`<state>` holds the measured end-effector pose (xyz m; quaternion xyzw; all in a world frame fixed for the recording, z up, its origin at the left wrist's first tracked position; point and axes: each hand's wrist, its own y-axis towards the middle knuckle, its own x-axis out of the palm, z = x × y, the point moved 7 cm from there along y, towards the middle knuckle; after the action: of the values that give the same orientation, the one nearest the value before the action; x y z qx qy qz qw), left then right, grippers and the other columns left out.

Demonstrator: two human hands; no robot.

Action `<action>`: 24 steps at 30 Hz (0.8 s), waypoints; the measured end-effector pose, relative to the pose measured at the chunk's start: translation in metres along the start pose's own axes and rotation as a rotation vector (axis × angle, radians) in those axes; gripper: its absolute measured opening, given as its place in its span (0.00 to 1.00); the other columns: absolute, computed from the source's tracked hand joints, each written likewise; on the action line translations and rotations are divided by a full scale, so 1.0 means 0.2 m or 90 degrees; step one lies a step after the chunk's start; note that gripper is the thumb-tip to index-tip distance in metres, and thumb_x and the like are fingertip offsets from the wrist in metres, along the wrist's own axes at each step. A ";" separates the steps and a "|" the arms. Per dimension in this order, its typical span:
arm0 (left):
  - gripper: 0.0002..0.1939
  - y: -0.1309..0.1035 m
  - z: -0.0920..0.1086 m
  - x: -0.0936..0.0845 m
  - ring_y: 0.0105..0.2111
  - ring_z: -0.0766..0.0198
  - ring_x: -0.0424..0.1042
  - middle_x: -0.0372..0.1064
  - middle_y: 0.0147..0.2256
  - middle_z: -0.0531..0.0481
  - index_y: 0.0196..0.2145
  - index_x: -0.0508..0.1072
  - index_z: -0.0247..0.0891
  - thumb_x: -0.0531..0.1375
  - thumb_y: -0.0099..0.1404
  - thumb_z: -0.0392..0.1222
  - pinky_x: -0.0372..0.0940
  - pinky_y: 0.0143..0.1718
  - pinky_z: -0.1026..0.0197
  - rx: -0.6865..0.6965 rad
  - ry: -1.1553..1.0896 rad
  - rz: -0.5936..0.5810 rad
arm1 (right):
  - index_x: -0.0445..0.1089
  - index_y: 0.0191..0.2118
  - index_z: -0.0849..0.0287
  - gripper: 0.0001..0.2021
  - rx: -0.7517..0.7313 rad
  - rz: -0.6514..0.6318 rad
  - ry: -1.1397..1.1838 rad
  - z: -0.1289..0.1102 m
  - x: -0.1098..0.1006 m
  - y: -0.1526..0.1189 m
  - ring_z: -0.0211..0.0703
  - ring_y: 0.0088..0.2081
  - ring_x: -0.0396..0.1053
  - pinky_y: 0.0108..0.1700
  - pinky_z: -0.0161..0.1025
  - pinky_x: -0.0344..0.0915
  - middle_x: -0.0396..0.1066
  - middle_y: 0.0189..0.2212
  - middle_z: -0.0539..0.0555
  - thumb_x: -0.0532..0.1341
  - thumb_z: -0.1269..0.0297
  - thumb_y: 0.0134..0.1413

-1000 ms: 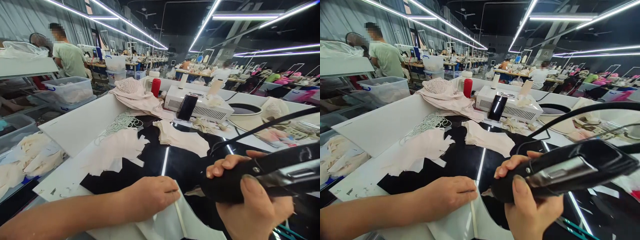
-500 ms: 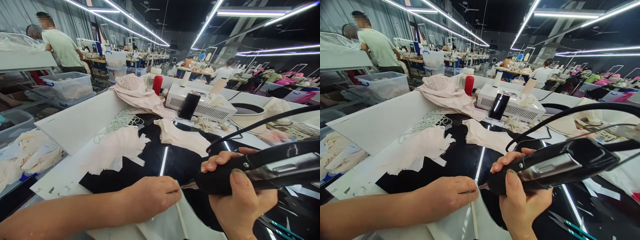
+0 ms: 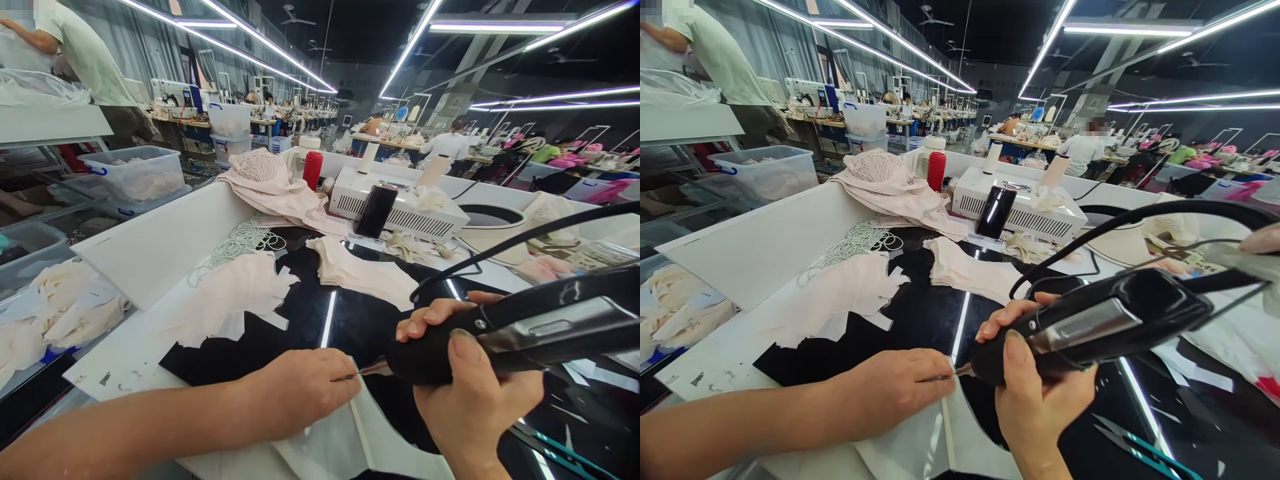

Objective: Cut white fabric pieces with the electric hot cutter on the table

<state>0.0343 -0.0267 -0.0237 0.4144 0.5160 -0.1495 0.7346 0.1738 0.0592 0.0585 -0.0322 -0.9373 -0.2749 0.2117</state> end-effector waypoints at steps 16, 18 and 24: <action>0.12 0.01 -0.01 -0.01 0.56 0.59 0.78 0.77 0.55 0.41 0.56 0.75 0.31 0.56 0.80 0.28 0.77 0.57 0.60 -0.022 -0.041 -0.011 | 0.74 0.46 0.53 0.20 0.010 0.008 -0.013 -0.04 -0.05 -0.03 0.42 0.25 0.71 0.25 0.40 0.74 0.75 0.28 0.46 0.78 0.60 0.48; 0.12 0.01 -0.02 -0.02 0.55 0.59 0.78 0.77 0.54 0.42 0.55 0.75 0.31 0.57 0.79 0.27 0.77 0.56 0.60 -0.020 -0.034 -0.007 | 0.74 0.46 0.52 0.20 0.018 0.011 -0.011 -0.05 -0.05 -0.03 0.42 0.25 0.71 0.25 0.41 0.74 0.75 0.28 0.46 0.77 0.61 0.48; 0.13 0.05 0.01 -0.08 0.53 0.58 0.77 0.79 0.47 0.42 0.54 0.75 0.28 0.53 0.81 0.27 0.71 0.65 0.55 0.045 0.005 0.019 | 0.74 0.45 0.52 0.21 0.011 0.031 -0.014 -0.11 -0.09 -0.02 0.42 0.24 0.69 0.25 0.40 0.73 0.74 0.28 0.45 0.78 0.58 0.46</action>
<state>0.0361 -0.0256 -0.0055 0.4487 0.5068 -0.1550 0.7195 0.1983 0.0447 0.0653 -0.0560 -0.9408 -0.2614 0.2082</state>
